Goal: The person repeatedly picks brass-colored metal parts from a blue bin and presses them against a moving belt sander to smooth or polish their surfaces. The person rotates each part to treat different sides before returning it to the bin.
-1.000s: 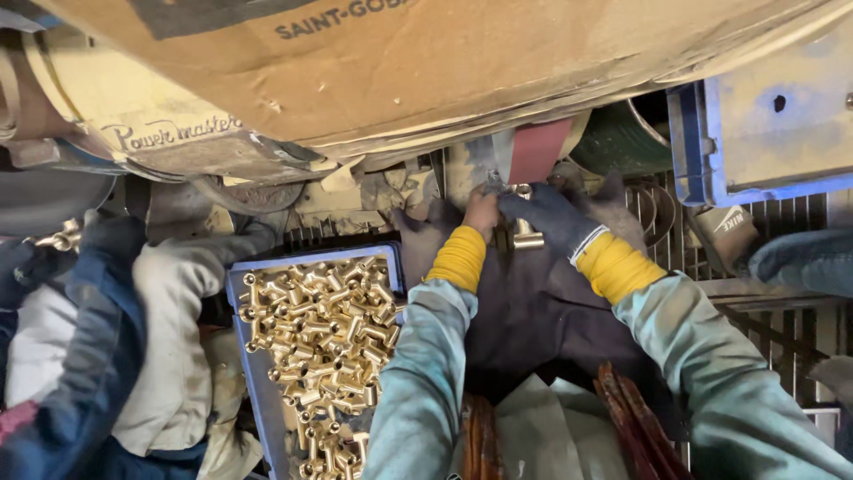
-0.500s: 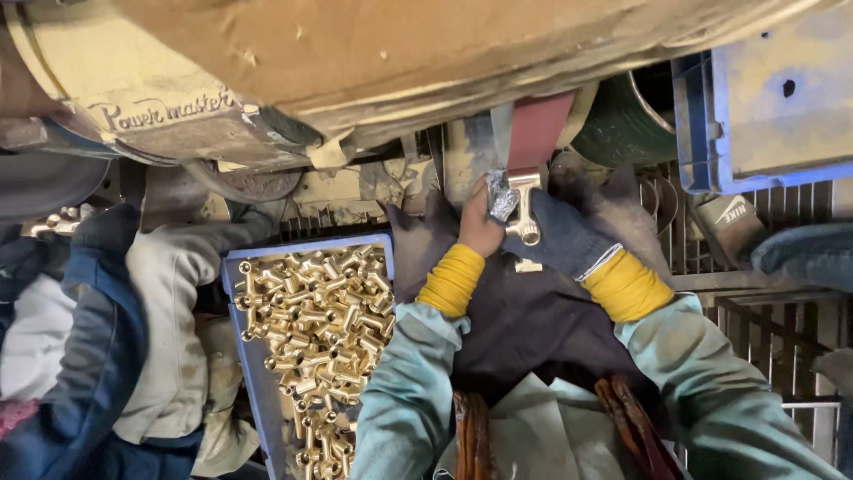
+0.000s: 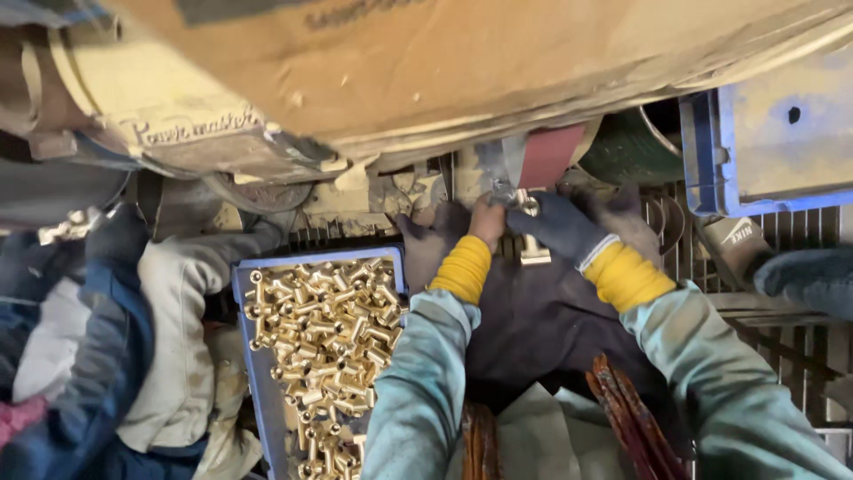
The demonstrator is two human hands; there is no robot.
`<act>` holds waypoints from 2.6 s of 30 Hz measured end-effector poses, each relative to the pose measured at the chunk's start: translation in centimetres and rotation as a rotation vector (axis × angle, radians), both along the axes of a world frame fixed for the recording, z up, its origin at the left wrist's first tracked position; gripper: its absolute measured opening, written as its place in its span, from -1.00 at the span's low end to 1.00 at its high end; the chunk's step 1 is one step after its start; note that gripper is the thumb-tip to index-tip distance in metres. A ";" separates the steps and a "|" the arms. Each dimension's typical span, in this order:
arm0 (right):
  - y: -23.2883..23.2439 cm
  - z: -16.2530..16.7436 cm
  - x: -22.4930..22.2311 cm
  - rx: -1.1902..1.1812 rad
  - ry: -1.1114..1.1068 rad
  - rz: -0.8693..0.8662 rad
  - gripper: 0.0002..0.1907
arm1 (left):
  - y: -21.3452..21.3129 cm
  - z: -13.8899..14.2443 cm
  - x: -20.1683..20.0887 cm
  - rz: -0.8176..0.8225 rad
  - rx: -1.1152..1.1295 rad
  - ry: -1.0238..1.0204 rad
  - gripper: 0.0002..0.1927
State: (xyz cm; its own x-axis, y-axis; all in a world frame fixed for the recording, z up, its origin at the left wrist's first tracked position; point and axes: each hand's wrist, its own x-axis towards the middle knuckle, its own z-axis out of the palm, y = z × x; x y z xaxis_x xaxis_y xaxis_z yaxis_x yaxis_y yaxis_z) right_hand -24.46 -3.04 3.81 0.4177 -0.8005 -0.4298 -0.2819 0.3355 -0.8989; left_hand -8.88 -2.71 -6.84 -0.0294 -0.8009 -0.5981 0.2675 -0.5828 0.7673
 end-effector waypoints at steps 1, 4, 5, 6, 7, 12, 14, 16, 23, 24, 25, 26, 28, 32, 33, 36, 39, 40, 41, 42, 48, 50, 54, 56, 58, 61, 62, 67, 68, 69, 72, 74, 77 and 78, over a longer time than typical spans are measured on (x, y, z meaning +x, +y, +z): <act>1.0 -0.1 -0.2 -0.151 0.073 0.029 -0.61 | 0.1 0.3 0.0 0.000 -0.056 -0.045 -0.56; 3.9 -0.3 -0.4 -0.404 0.294 0.078 -0.54 | 0.8 1.4 0.5 -0.116 -0.340 -0.190 -0.65; 4.4 -0.3 -0.3 -0.369 0.373 0.073 -0.49 | 1.2 1.9 0.7 -0.132 -0.451 -0.220 -0.64; 4.6 -0.2 -0.2 -0.340 0.452 0.063 -0.44 | 1.6 2.6 1.0 -0.149 -0.571 -0.250 -0.63; 4.7 0.3 -0.2 -0.434 0.418 0.054 -0.45 | 2.0 3.3 1.3 -0.167 -0.692 -0.278 -0.61; 7.9 7.1 -1.4 -0.073 -0.479 -0.128 -0.39 | 4.8 8.2 2.9 -0.241 -0.762 -0.186 -0.60; 9.7 11.0 -3.2 -0.146 -0.522 -0.032 -0.53 | 6.2 10.4 3.2 -0.293 -0.698 -0.002 -0.48; 11.4 13.7 -3.0 -0.253 -0.437 -0.015 -0.61 | 7.5 12.6 3.2 -0.347 -0.590 0.224 -0.31; 11.7 16.5 -1.3 -0.936 0.213 -0.042 -0.54 | 9.8 17.1 2.1 -0.283 -0.613 -0.173 -0.58; 11.8 16.2 -1.7 -1.041 0.270 0.009 -0.47 | 9.7 17.2 1.9 -0.306 -0.634 -0.268 -0.60; 12.1 15.5 -1.8 -0.838 0.143 -0.024 -0.42 | 9.5 17.2 1.7 -0.331 -0.661 -0.363 -0.62; 12.1 14.3 -1.3 -0.636 0.018 -0.056 -0.36 | 9.2 17.1 1.5 -0.348 -0.643 -0.393 -0.60; 11.4 11.6 -1.4 -0.429 -0.020 -0.057 -0.36 | 8.4 16.4 1.3 -0.375 -0.615 -0.457 -0.54; 10.1 7.1 -2.1 -0.440 0.213 -0.073 -0.32 | 6.1 13.5 1.2 -0.383 -0.653 -0.025 -0.49; 9.7 6.5 -2.1 -0.471 0.249 -0.110 -0.25 | 5.4 12.6 1.3 -0.408 -0.660 -0.005 -0.49; 8.0 5.8 -1.5 -0.374 0.400 -0.091 -0.25 | 3.6 9.4 1.5 -0.398 -0.747 -0.059 -0.55; 6.8 5.8 -0.6 -0.297 0.309 -0.197 -0.21 | 2.3 6.3 1.5 -0.339 -0.740 -0.196 -0.59; 6.5 5.7 -0.3 -0.284 0.209 -0.192 -0.24 | 2.0 5.4 1.5 -0.319 -0.719 -0.246 -0.60; 6.3 5.5 -0.1 -0.270 0.108 -0.187 -0.27 | 1.8 4.5 1.4 -0.326 -0.689 -0.234 -0.62; 6.2 5.2 0.0 -0.253 0.006 -0.181 -0.31 | 1.5 3.8 1.3 -0.332 -0.656 -0.222 -0.63; 4.5 2.1 -0.1 -0.029 0.024 -0.225 -0.44 | 0.1 1.3 0.2 -0.215 -0.275 -0.165 -0.54; 2.6 1.1 0.1 0.077 -0.113 -0.214 -0.59 | -0.4 0.8 -0.2 -0.158 -0.153 -0.154 -0.54; 0.2 0.0 0.4 -0.014 -0.252 -0.186 -0.71 | -0.6 0.3 -0.4 -0.055 0.064 -0.006 -0.52; 0.7 0.1 0.5 0.025 -0.233 -0.185 -0.69 | -0.3 0.2 -0.3 -0.071 -0.004 -0.036 -0.55; 2.4 0.5 0.4 -0.026 -0.159 -0.204 -0.63 | 0.2 0.1 -0.1 -0.123 -0.142 -0.112 -0.55; 5.5 1.1 0.2 -0.207 0.019 -0.214 -0.46 | 1.2 0.1 0.5 -0.163 -0.321 -0.170 -0.64; 6.0 1.3 0.1 -0.276 0.070 -0.187 -0.42 | 1.5 0.1 0.7 -0.180 -0.433 -0.205 -0.62; 5.9 1.7 0.3 -0.422 0.275 -0.126 -0.31 | 2.5 0.2 1.6 -0.223 -0.829 -0.318 -0.67; 5.8 1.6 0.4 -0.411 0.317 -0.112 -0.30 | 2.5 0.2 1.7 -0.237 -0.773 -0.306 -0.67; 5.8 1.6 0.3 -0.394 0.358 -0.095 -0.29 | 2.5 0.2 1.8 -0.250 -0.711 -0.295 -0.68; 5.3 0.9 0.1 -0.506 0.290 -0.011 -0.32 | 2.0 0.0 1.6 -0.231 -0.590 -0.256 -0.71; 4.3 0.1 -0.2 -0.227 -0.081 -0.063 -0.41 | 1.4 -0.2 1.2 -0.186 -0.446 -0.229 -0.70; 0.7 -1.5 -0.1 -0.051 -0.224 -0.115 -0.48 | 0.5 -0.2 0.6 -0.089 -0.152 -0.182 -0.65; 0.0 -1.9 0.2 -0.035 -0.205 -0.127 -0.50 | 0.2 -0.1 0.4 -0.057 -0.082 -0.165 -0.65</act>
